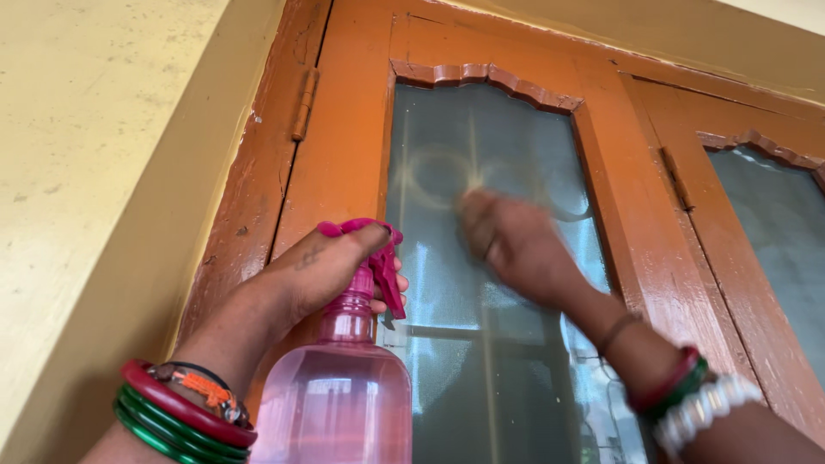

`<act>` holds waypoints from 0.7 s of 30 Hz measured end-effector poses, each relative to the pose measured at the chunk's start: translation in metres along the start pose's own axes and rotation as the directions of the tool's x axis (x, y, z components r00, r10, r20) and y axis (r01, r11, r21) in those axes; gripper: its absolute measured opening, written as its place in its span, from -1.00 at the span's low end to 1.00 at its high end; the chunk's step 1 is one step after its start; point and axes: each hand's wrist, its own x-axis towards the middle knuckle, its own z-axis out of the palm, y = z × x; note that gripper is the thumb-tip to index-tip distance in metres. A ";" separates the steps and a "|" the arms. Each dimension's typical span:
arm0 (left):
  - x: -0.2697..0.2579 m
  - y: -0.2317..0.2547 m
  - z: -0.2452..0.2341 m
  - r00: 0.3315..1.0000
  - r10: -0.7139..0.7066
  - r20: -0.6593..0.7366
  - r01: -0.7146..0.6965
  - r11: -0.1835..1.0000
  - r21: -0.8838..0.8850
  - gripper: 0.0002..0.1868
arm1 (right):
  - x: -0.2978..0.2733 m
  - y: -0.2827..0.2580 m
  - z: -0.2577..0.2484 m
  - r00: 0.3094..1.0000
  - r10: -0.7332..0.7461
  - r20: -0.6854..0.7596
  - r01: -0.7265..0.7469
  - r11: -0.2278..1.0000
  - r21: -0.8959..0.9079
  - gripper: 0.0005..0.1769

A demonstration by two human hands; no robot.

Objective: The person sprays a liquid from a pink bottle onto glass window panes and wipes the glass with a brown cloth.

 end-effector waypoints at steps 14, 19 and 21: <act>-0.009 0.000 0.005 1.000 0.028 0.000 -0.028 0.999 -0.045 -0.61 | -0.030 -0.073 0.041 0.790 -0.527 -0.313 0.509 0.849 -0.145 -0.19; -0.009 0.000 0.005 0.997 -0.019 -0.074 0.020 1.000 0.004 -0.58 | -0.014 0.002 0.017 0.910 -0.255 -0.326 0.294 0.953 0.075 -0.67; -0.009 -0.003 0.005 0.998 -0.014 -0.063 0.013 1.000 -0.013 -0.57 | -0.004 0.049 0.003 0.905 -0.019 -0.424 0.016 1.000 -0.012 -0.52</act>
